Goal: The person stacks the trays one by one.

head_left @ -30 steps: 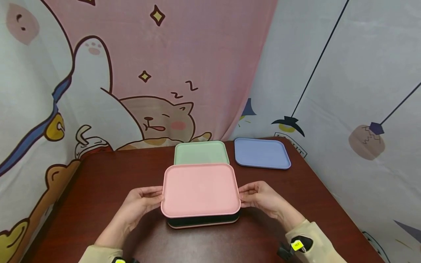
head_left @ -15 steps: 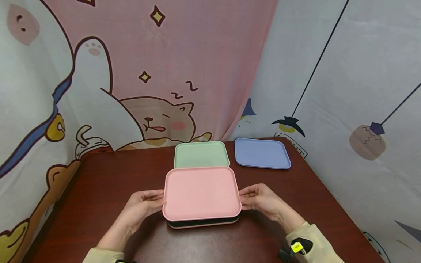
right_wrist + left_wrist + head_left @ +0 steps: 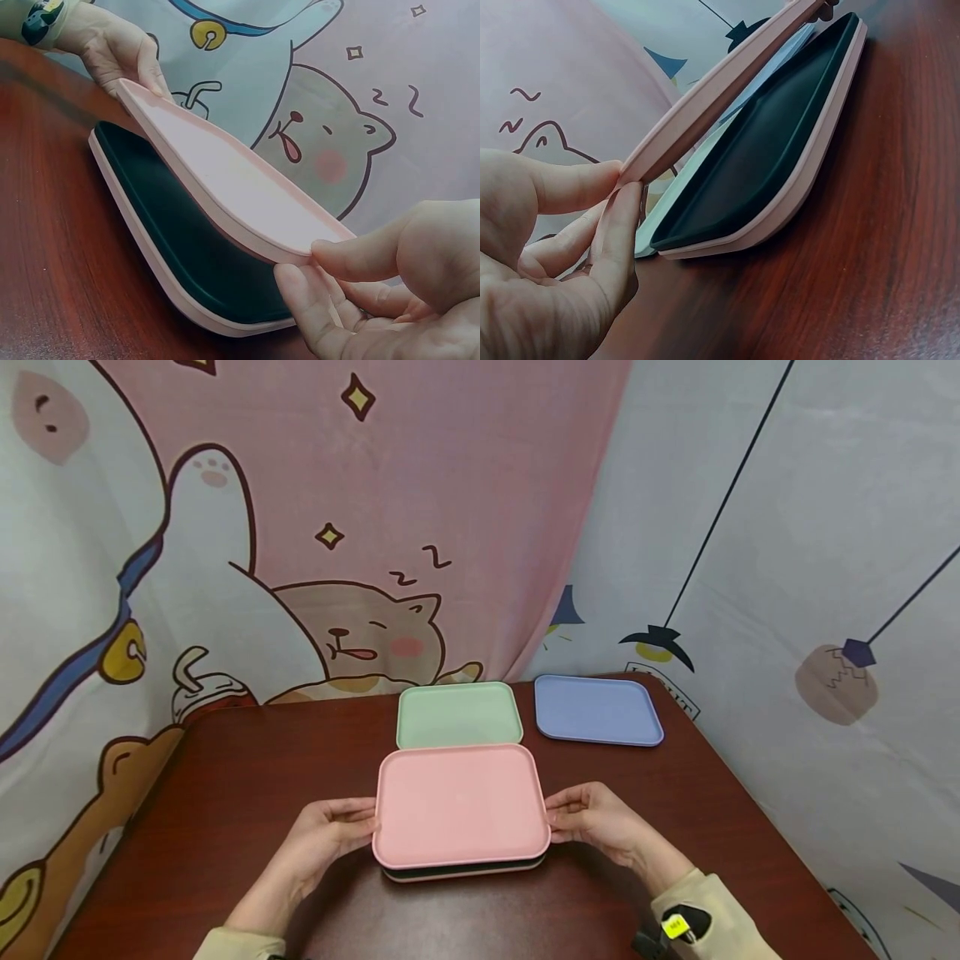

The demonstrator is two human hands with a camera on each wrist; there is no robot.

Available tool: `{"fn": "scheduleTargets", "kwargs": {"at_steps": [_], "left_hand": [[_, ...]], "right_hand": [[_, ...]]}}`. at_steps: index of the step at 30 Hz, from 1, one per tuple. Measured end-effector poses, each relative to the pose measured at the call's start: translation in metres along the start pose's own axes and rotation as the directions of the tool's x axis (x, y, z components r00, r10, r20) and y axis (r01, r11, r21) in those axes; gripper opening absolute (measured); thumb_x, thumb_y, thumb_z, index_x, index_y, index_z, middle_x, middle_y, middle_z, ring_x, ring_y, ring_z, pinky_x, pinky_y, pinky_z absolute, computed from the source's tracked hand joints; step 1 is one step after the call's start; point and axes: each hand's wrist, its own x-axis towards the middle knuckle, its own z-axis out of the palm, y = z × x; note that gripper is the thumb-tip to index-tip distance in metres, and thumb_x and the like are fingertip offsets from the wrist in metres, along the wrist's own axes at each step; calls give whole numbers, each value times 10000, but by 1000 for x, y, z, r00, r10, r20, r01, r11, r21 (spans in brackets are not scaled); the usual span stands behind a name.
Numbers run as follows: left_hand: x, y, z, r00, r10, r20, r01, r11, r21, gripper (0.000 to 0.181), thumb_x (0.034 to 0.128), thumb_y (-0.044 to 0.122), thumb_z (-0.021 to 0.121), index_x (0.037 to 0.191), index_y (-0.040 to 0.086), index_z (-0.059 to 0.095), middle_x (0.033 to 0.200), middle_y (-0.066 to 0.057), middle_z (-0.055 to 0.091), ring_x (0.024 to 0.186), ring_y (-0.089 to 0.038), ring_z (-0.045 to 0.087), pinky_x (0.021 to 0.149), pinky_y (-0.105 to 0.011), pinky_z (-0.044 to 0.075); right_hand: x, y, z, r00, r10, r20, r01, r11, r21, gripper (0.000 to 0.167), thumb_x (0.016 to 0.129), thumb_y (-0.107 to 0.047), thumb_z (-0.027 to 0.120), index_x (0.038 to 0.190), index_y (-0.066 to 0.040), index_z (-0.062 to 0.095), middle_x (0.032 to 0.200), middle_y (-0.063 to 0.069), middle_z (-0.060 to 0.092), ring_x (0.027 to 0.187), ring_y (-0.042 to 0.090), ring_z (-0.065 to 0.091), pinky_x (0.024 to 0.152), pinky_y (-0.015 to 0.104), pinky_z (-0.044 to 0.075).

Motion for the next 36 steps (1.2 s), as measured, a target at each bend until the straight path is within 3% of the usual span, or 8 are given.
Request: {"fn": "scheduleTargets", "kwargs": {"at_steps": [20, 36], "left_hand": [[1, -9, 1, 1000, -4, 23, 3, 1000, 23, 503, 939, -78, 713, 1375, -238, 518, 1129, -199, 717, 984, -176, 707, 883, -334, 624], [2, -17, 2, 1000, -17, 8, 17, 999, 43, 491, 932, -90, 713, 1359, -244, 524, 1110, -196, 722, 970, -172, 709, 870, -328, 627]], "right_hand": [[0, 7, -2, 1000, 12, 4, -12, 1000, 2, 346, 983, 89, 668, 1261, 256, 546, 1017, 195, 720, 921, 218, 725, 849, 385, 643], [0, 14, -1, 1000, 11, 2, -11, 1000, -1, 341, 974, 105, 654, 1248, 269, 532, 998, 182, 707, 917, 212, 716, 841, 376, 644]]}}
